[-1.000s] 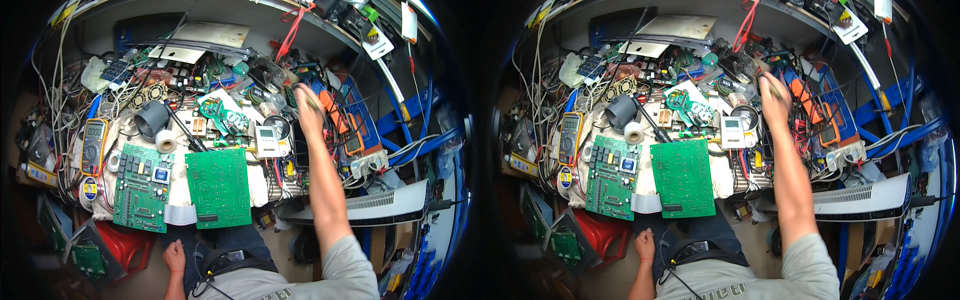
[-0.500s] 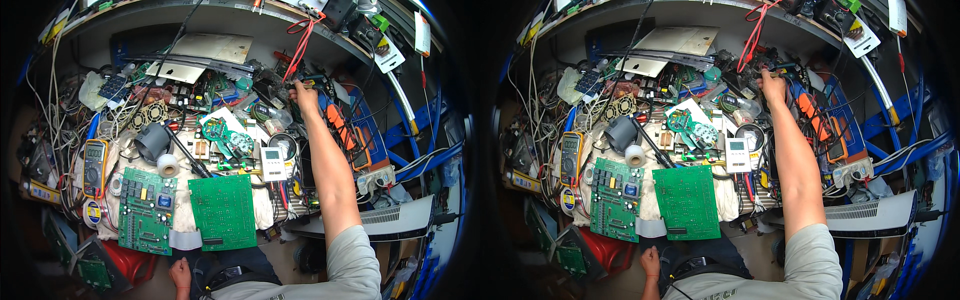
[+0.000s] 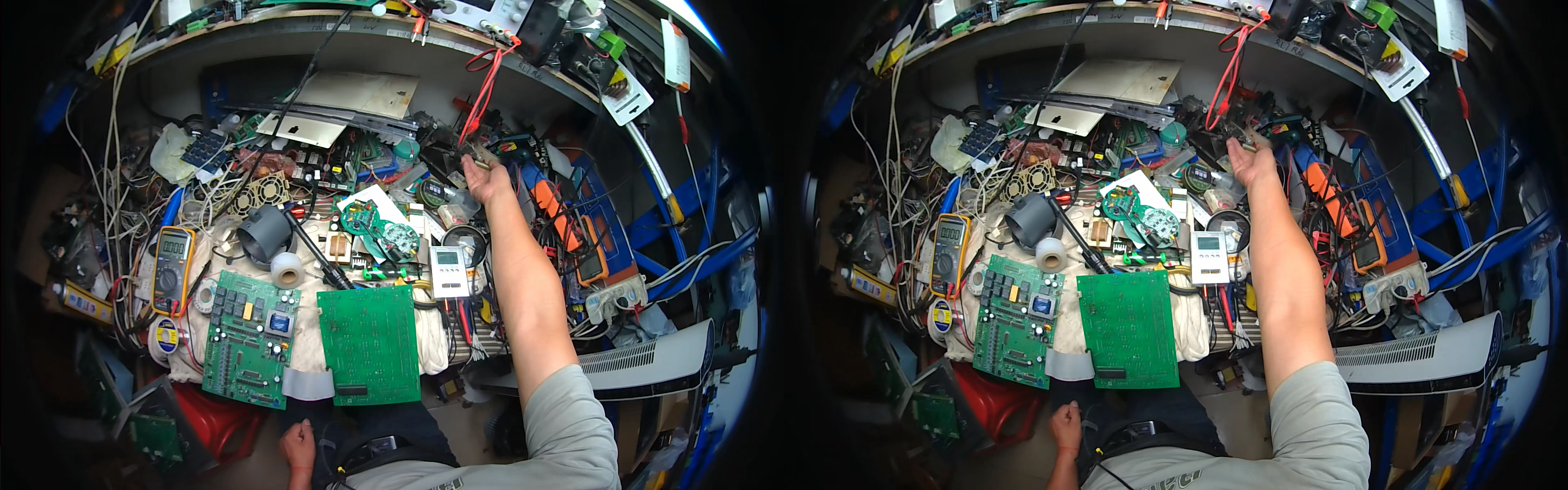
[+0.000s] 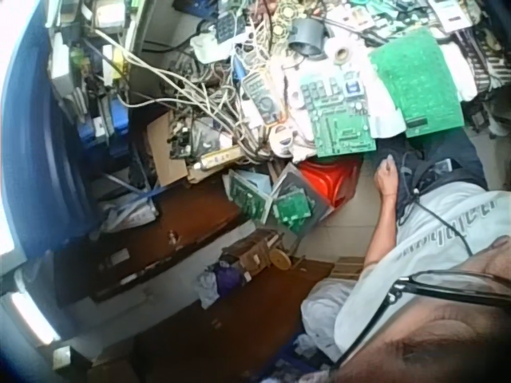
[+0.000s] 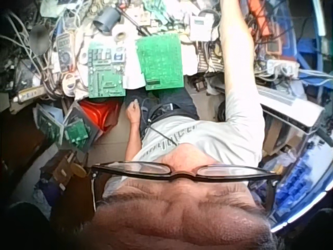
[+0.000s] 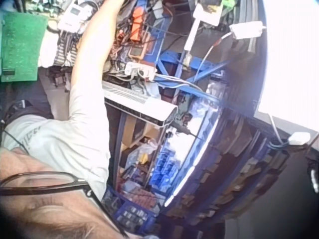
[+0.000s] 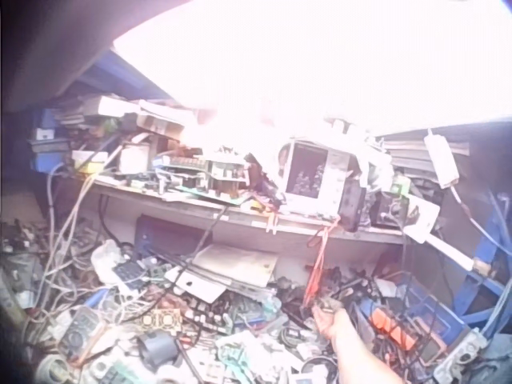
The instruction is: The person sits on the floor and uses a soldering iron to work on a green circuit board. They then use a multimeter to test points on the board and continue soldering components.
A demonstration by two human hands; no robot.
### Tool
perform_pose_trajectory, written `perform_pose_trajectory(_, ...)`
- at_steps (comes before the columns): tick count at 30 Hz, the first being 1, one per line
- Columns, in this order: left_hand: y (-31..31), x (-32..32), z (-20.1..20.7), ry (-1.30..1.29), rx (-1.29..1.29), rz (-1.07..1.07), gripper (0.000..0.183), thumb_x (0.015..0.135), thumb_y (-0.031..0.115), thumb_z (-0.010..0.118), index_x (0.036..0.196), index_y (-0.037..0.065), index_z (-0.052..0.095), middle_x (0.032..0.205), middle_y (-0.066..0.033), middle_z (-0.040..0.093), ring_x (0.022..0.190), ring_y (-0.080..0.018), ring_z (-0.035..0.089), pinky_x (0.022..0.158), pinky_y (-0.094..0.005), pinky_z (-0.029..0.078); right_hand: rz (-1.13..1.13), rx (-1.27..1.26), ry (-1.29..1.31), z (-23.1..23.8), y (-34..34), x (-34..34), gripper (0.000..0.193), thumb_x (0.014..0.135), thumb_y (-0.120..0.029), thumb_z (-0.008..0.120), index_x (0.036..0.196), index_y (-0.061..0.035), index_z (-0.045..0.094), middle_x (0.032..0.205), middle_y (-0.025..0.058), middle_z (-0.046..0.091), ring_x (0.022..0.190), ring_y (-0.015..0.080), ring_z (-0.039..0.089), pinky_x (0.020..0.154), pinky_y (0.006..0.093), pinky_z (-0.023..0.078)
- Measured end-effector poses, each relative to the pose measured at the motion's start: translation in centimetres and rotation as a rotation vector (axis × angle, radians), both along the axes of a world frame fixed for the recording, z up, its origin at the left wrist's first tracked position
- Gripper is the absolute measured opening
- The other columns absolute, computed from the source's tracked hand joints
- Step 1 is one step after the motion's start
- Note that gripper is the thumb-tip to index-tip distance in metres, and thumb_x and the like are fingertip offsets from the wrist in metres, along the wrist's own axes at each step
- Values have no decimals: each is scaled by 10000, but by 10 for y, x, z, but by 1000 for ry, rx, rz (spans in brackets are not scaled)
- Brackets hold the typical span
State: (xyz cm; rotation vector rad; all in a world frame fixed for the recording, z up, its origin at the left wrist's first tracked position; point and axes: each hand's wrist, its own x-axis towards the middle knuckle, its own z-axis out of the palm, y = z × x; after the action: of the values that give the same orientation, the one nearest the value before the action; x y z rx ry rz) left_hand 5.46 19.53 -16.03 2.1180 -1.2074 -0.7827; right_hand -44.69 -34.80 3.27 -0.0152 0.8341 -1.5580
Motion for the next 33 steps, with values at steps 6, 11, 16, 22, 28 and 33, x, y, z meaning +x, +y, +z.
perform_pose_trajectory(6,4,1,3,-19,-26,-24,346,967,286,707,737,29,678,696,-186,646,641,-394,652,583,-463,476,-73,27,168,11,36,15,584,1120,-367,445,1526,39,341,1387,298,621,1180,406,700,960,477,638)
perform_pose_trajectory(11,7,0,7,-18,-68,-41,346,974,288,702,740,33,684,687,-181,649,634,-382,658,583,-453,479,-208,-36,220,20,38,15,514,1110,-345,478,1427,53,407,1329,321,633,1150,410,705,953,491,644)
perform_pose_trajectory(16,8,-3,6,-49,-36,-24,353,981,300,695,746,37,694,694,-178,662,645,-375,673,592,-453,487,-330,-60,358,6,31,12,479,1110,-297,448,1391,88,401,1314,329,638,1132,424,714,943,474,649)
perform_pose_trajectory(22,6,-2,4,-32,-6,-10,356,986,301,687,751,35,698,698,-182,663,655,-378,679,601,-455,493,-255,-40,458,10,41,7,480,1114,-310,446,1328,119,462,1275,312,676,1101,385,736,910,402,658)
perform_pose_trajectory(28,4,-2,4,-21,6,-9,353,987,299,688,756,33,703,707,-184,669,661,-379,682,607,-457,496,-121,-87,547,6,51,2,517,1139,-338,409,1415,100,414,1369,288,643,1200,381,695,981,421,617)
perform_pose_trajectory(33,3,-2,7,-35,18,-7,362,984,308,699,748,34,696,711,-178,675,675,-381,686,614,-451,499,40,-100,294,11,52,-7,582,1154,-400,391,1505,64,356,1493,250,574,1292,425,631,1043,493,572)
